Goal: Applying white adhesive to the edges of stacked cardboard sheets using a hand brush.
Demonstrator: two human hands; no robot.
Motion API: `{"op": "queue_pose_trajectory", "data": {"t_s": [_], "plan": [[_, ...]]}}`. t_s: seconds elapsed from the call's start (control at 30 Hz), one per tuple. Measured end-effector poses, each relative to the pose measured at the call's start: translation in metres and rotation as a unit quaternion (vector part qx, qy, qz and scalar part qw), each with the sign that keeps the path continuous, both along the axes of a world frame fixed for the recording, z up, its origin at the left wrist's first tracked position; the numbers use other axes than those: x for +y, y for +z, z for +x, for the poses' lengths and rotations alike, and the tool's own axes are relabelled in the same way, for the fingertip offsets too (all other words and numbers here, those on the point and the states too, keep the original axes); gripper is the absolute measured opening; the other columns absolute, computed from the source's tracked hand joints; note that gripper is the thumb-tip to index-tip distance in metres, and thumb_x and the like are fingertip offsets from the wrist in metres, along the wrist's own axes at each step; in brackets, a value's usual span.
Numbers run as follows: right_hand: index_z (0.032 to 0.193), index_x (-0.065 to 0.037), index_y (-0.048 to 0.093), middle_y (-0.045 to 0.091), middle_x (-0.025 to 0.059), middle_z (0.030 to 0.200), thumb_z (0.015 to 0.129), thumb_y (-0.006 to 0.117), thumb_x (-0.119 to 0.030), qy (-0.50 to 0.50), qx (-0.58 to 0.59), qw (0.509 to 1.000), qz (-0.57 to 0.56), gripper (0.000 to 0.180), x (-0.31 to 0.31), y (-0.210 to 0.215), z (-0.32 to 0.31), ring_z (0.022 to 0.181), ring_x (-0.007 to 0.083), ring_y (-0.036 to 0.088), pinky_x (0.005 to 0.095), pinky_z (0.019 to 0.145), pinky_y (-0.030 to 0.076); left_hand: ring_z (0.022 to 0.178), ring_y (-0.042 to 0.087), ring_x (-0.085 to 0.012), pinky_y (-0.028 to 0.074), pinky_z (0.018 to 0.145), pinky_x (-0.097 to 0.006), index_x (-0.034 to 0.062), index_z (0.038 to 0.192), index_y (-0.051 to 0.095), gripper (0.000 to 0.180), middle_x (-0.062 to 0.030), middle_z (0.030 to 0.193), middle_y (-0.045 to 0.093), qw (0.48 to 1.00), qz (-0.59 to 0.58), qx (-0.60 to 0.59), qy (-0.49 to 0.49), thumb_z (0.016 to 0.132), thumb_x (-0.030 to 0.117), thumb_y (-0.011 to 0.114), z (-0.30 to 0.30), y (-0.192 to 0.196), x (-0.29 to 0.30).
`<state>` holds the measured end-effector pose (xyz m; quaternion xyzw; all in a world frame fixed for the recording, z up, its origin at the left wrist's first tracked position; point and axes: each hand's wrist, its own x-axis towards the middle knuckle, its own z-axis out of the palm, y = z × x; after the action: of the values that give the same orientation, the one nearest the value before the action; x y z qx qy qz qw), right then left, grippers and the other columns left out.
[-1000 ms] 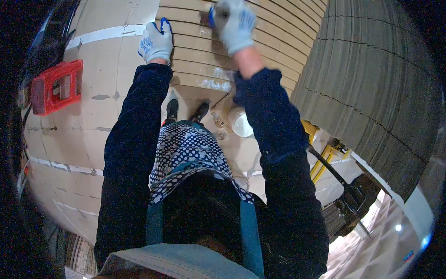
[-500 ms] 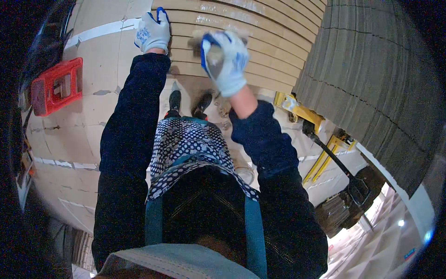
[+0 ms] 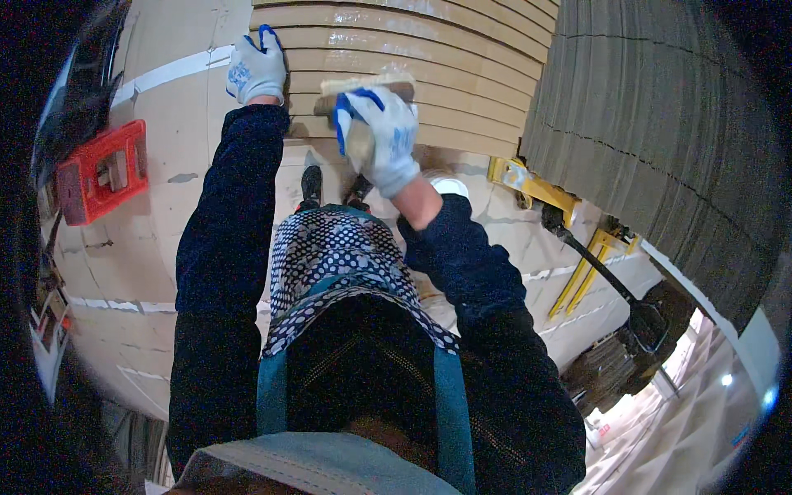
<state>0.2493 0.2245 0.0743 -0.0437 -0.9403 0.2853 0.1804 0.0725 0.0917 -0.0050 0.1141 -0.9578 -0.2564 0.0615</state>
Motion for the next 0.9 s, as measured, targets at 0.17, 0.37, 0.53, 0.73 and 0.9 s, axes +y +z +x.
{"op": "queue_pose_trajectory", "data": {"t_s": [0.17,0.37,0.53,0.73,0.9], "plan": [[0.093,-0.012,0.067,0.064,0.0107,0.087,0.07,0.071,-0.014,0.048,-0.04,0.998,-0.027,0.023,0.008,-0.014,0.028,0.079,0.0285,0.062,0.0362,0.071,0.049,0.076,0.063,-0.0382,0.047,0.066,-0.05,0.0053,0.085,0.059,0.047,-0.0209,0.082,0.064,1.0,-0.009,0.009,0.004,0.087,0.051,0.048,0.0,-0.001,0.001],[0.092,-0.006,0.068,0.065,0.0063,0.083,0.085,0.066,-0.028,-0.069,-0.004,0.967,-0.244,0.023,0.091,0.012,-0.037,0.073,0.0169,0.06,0.0303,0.072,0.047,0.074,0.063,-0.038,0.047,0.065,-0.05,0.0038,0.085,0.059,0.048,-0.0217,0.079,0.064,0.999,0.001,0.036,-0.001,0.087,0.05,0.049,0.0,-0.004,-0.002],[0.086,-0.004,0.065,0.061,0.0084,0.071,0.085,0.064,-0.01,-0.038,0.142,0.968,-0.202,0.006,0.141,0.032,-0.185,0.068,0.0217,0.061,0.0326,0.066,0.048,0.077,0.063,-0.0366,0.048,0.067,-0.046,0.0037,0.089,0.061,0.047,-0.0198,0.082,0.065,1.0,-0.025,-0.002,0.001,0.088,0.049,0.049,-0.004,-0.003,-0.009],[0.087,-0.007,0.066,0.067,0.014,0.085,0.081,0.067,-0.027,-0.133,0.066,0.988,-0.034,0.021,0.1,-0.002,-0.063,0.074,0.0299,0.063,0.0419,0.073,0.049,0.077,0.063,-0.0368,0.047,0.067,-0.047,0.0032,0.09,0.06,0.046,-0.02,0.084,0.065,1.0,-0.013,0.014,-0.003,0.089,0.048,0.049,0.001,0.002,-0.01],[0.078,-0.009,0.069,0.067,0.0103,0.078,0.078,0.069,-0.016,-0.091,-0.026,0.992,-0.087,0.006,0.086,0.012,0.017,0.07,0.0259,0.065,0.0362,0.065,0.051,0.073,0.062,-0.0383,0.045,0.064,-0.048,0.0031,0.087,0.059,0.046,-0.0209,0.08,0.064,0.999,-0.004,0.034,-0.001,0.089,0.048,0.05,0.005,0.005,-0.016]]}}
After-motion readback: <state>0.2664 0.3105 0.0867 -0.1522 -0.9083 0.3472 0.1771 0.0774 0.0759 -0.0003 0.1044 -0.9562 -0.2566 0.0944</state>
